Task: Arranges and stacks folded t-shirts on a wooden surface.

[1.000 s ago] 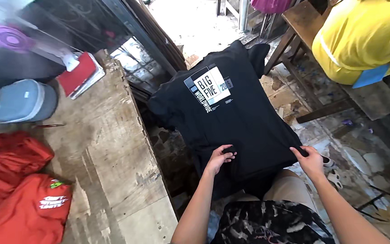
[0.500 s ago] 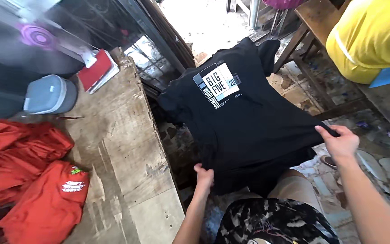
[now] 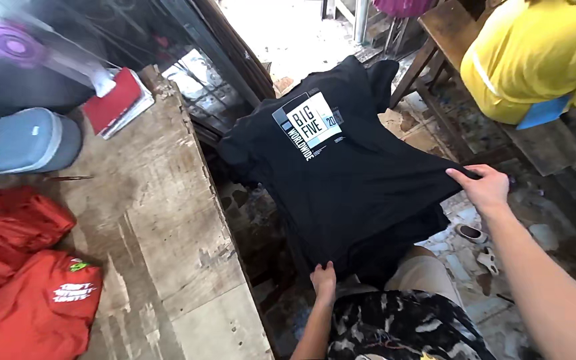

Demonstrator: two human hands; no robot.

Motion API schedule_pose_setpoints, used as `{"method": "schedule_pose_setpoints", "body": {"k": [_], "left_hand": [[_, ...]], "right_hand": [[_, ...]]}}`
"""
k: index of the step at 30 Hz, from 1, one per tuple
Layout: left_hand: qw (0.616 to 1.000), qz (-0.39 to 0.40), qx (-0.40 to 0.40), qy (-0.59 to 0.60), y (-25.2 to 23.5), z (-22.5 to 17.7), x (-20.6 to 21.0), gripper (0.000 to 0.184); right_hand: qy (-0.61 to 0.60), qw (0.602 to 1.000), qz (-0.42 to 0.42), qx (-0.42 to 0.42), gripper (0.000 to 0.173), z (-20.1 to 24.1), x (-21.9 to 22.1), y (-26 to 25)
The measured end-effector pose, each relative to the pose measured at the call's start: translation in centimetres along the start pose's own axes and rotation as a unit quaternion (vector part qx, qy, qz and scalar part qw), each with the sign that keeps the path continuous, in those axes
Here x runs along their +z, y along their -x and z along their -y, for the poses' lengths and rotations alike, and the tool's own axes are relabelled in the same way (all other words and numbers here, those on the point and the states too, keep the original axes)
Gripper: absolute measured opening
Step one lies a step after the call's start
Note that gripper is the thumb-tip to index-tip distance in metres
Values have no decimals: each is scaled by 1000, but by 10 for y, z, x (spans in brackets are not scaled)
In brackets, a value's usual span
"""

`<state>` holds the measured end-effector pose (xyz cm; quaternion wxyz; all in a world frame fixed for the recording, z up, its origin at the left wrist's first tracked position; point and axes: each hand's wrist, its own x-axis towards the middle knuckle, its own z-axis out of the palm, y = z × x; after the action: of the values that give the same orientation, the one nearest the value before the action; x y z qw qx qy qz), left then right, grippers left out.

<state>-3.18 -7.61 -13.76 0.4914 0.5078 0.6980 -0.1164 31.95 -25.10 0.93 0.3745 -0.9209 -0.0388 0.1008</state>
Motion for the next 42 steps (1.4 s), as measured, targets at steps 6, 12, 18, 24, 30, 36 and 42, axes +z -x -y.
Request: {"method": "schedule_pose_setpoints", "body": {"k": [6,12,18,24,30,36,42], "left_hand": [[985,62,-96,128,-2,-4,-24,44],[871,196,35,449,24,-47,-80,42],[999,10,35,33,-16,10,-11,38],[944,135,-161,253,-9,1,-20,24],[893,131,12,431,8,-21,-104,32],[908,96,158,376,20,-61,-141,36],[911,175,144,345,10,-121,-107,39]], "right_hand": [[44,997,42,-46,33,-6,-13,-7],[44,997,52,-28,37,0,-14,-22],[30,998,46,12,42,-3,-2,-29],[64,994,80,26,44,-19,-13,-30],[86,932,319,152,47,-41,-10,-25],[-31,990,77,115,47,-65,44,39],[133,991,-3,-2,43,-102,70,75]]}}
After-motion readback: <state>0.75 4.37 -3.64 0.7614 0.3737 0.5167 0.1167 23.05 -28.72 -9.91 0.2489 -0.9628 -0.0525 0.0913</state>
